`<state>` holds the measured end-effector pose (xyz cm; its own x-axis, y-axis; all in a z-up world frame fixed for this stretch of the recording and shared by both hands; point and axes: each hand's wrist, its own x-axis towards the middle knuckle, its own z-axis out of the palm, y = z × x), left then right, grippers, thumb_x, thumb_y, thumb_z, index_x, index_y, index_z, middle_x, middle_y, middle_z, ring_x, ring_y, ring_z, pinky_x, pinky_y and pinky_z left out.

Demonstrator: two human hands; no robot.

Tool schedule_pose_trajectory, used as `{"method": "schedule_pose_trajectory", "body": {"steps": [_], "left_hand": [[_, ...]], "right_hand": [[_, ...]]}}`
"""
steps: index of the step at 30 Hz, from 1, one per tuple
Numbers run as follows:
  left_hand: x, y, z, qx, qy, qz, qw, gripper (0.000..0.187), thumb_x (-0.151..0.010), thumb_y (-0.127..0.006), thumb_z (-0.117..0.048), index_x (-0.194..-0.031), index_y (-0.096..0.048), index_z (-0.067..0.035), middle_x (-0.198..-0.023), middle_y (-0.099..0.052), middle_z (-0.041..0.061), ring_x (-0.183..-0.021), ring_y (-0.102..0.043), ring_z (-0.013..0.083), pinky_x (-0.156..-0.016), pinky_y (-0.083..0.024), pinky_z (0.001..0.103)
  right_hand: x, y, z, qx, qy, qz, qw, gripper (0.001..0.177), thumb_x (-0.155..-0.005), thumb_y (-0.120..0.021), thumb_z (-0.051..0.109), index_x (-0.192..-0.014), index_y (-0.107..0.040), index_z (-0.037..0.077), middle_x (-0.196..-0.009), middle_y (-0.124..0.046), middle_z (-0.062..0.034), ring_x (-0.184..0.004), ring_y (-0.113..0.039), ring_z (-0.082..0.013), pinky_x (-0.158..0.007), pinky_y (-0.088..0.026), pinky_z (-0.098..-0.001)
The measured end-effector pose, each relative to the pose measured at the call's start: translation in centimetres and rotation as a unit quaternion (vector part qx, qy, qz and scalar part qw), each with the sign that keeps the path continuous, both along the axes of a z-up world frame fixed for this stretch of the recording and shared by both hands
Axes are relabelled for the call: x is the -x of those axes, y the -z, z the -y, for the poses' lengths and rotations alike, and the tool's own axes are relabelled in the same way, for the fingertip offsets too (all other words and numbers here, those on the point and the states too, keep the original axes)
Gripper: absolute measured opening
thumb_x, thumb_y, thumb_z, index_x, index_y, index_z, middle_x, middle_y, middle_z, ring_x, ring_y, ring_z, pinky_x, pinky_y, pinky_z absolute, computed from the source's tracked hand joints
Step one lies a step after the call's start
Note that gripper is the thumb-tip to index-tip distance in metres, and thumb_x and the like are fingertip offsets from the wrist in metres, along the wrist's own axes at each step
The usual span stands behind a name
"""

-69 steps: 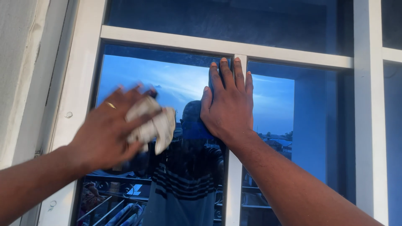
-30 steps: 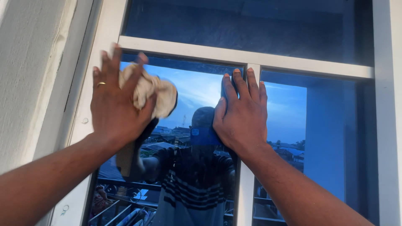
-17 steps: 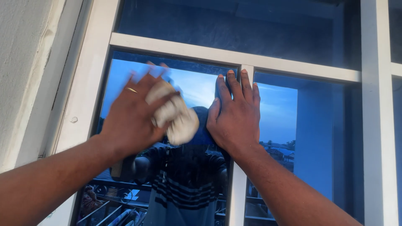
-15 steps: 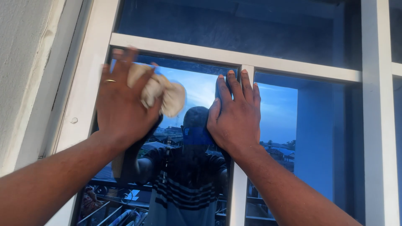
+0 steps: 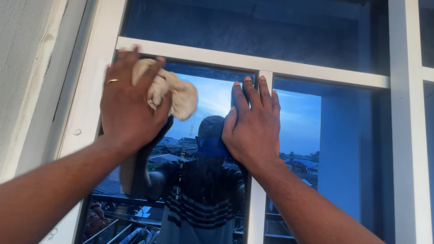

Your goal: Cleaning a glass window pane using a cloth.

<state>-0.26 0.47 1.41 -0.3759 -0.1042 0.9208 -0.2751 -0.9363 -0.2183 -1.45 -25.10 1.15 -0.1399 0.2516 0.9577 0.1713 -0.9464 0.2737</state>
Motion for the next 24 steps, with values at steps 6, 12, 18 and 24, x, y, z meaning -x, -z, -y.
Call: {"method": "schedule_pose_trajectory", "body": {"steps": [6,12,18,24], "left_hand": [[2.2,2.8,4.0,-0.169,0.05,-0.133,0.975,0.071,-0.078,-0.075,-0.037,-0.145,-0.056,-0.024,-0.147,-0.053,0.013,-0.147,-0.043,0.0338,-0.13,-0.024,0.057],[1.2,0.5,0.9,-0.26,0.039,-0.07,0.962,0.068,-0.084,-0.074,-0.037,-0.147,-0.054,-0.019,-0.153,-0.05,0.018,-0.145,-0.046,0.0394,-0.124,-0.031,0.058],[-0.4,0.1,0.8,0.065,-0.053,0.027,0.996,0.073,-0.088,-0.072,-0.034,-0.155,-0.05,-0.012,-0.157,-0.041,0.029,-0.148,-0.033,0.0531,-0.116,-0.025,0.064],[2.0,2.8,2.9,-0.347,-0.029,-0.077,0.934,0.08,-0.072,-0.077,-0.039,-0.146,-0.053,-0.023,-0.152,-0.042,0.017,-0.145,-0.031,0.0416,-0.116,-0.023,0.063]], "right_hand": [[0.4,0.2,-0.3,-0.005,-0.006,-0.005,1.0,0.055,-0.094,-0.051,0.024,-0.145,-0.056,0.002,-0.155,-0.045,-0.0257,-0.152,-0.027,-0.0429,-0.122,-0.019,-0.0624],[0.2,-0.1,0.1,0.001,-0.001,0.001,1.0,0.055,-0.094,-0.051,0.022,-0.145,-0.055,0.001,-0.154,-0.046,-0.0258,-0.151,-0.027,-0.0427,-0.121,-0.019,-0.0628],[0.3,-0.2,0.1,0.008,-0.005,0.007,1.0,0.056,-0.091,-0.052,0.021,-0.143,-0.057,0.002,-0.153,-0.045,-0.0258,-0.15,-0.026,-0.0443,-0.119,-0.018,-0.0629],[0.4,0.0,0.1,0.0,-0.012,-0.002,1.0,0.054,-0.093,-0.052,0.019,-0.144,-0.057,0.003,-0.154,-0.046,-0.024,-0.152,-0.028,-0.0416,-0.123,-0.02,-0.0611]]}}
